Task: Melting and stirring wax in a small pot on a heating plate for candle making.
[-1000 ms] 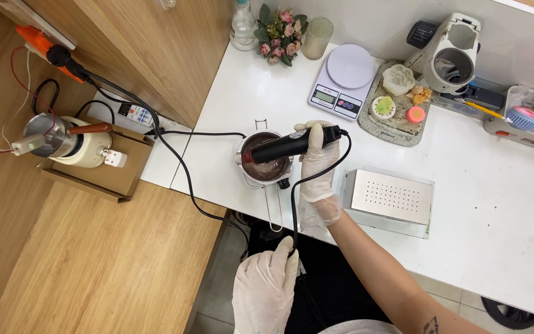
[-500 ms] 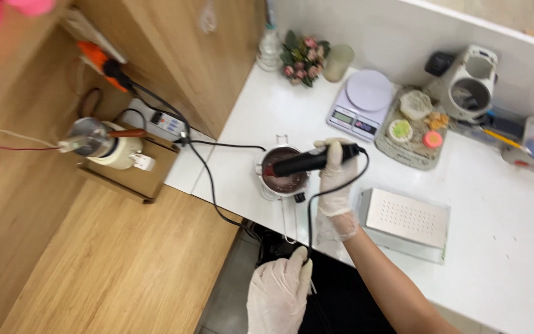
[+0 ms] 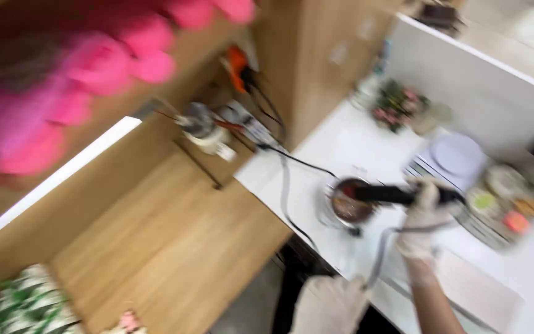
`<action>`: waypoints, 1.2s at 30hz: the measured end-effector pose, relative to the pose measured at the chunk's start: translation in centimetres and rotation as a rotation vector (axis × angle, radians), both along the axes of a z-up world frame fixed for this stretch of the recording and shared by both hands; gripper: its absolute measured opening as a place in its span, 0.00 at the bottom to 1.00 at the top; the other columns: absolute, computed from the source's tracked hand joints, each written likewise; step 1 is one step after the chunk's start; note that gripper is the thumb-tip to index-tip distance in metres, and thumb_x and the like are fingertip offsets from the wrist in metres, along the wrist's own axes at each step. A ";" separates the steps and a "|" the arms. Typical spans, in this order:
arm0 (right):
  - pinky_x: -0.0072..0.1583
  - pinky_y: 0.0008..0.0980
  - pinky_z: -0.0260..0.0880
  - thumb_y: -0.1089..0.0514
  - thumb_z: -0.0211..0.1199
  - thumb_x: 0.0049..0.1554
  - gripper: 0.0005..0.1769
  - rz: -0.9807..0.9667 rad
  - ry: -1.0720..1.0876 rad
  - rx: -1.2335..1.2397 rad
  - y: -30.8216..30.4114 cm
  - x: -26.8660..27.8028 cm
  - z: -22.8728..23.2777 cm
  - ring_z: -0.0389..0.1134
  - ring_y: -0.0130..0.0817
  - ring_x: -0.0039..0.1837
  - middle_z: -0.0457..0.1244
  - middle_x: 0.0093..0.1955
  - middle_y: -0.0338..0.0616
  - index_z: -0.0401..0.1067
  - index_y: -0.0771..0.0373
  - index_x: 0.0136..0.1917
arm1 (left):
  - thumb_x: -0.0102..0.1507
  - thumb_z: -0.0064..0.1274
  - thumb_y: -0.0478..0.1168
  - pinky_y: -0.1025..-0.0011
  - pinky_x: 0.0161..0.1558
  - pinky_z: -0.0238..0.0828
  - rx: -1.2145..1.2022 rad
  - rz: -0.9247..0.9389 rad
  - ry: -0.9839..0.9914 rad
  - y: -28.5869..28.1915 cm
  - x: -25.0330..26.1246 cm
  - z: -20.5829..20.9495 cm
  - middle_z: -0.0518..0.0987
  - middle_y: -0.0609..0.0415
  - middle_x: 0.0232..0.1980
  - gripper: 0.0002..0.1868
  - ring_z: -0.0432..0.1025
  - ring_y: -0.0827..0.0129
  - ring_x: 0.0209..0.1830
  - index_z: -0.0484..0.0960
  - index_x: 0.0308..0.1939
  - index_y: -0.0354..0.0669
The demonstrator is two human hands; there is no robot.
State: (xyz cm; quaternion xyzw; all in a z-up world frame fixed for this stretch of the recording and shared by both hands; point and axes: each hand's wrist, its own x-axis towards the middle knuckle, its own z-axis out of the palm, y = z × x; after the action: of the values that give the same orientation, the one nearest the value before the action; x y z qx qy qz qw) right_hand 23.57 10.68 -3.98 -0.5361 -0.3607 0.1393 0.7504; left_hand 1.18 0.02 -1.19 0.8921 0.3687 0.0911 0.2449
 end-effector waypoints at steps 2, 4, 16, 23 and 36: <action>0.52 0.28 0.70 0.60 0.55 0.70 0.07 -0.070 0.062 0.009 0.3 -0.5 1.0 0.65 0.26 0.46 0.67 0.46 0.39 0.69 0.64 0.49 | 0.72 0.45 0.48 0.55 0.33 0.69 0.014 -0.089 -0.030 -0.2 -1.2 1.9 0.78 0.52 0.37 0.11 0.74 0.57 0.31 0.76 0.48 0.47; 0.52 0.30 0.73 0.58 0.56 0.68 0.08 -0.003 0.082 0.033 1.5 0.2 1.6 0.69 0.29 0.45 0.69 0.44 0.43 0.69 0.63 0.48 | 0.70 0.44 0.46 0.56 0.39 0.70 0.062 -0.052 -0.074 -0.2 -1.6 2.1 0.79 0.52 0.41 0.13 0.74 0.58 0.34 0.76 0.52 0.43; 0.51 0.29 0.74 0.50 0.63 0.63 0.15 0.528 -0.077 -0.370 4.1 2.2 8.8 0.69 0.26 0.46 0.68 0.45 0.41 0.70 0.65 0.52 | 0.69 0.51 0.45 0.62 0.39 0.71 0.072 0.022 -0.272 0.6 1.3 4.3 0.73 0.57 0.28 0.19 0.71 0.64 0.29 0.77 0.59 0.39; 0.51 0.27 0.73 0.49 0.64 0.62 0.16 0.699 -0.126 -0.495 3.8 3.3 9.4 0.69 0.24 0.46 0.68 0.45 0.38 0.71 0.64 0.52 | 0.68 0.51 0.48 0.63 0.40 0.71 0.062 0.028 -0.226 0.4 1.5 3.0 0.70 0.58 0.26 0.20 0.70 0.66 0.27 0.77 0.60 0.41; 0.54 0.28 0.73 0.59 0.61 0.59 0.10 0.723 -0.020 -0.598 5.6 3.2 8.7 0.69 0.24 0.47 0.70 0.48 0.42 0.71 0.66 0.53 | 0.67 0.55 0.51 0.65 0.39 0.72 -0.002 -0.027 -0.222 -0.2 2.4 -0.4 0.70 0.62 0.23 0.23 0.71 0.70 0.25 0.79 0.60 0.40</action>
State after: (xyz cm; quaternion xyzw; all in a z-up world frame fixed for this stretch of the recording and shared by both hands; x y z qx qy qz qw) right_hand 26.76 16.32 4.76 -0.5702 -0.4757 0.4842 0.4627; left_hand 3.61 -0.17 -1.56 0.8812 0.3273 0.1858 0.2862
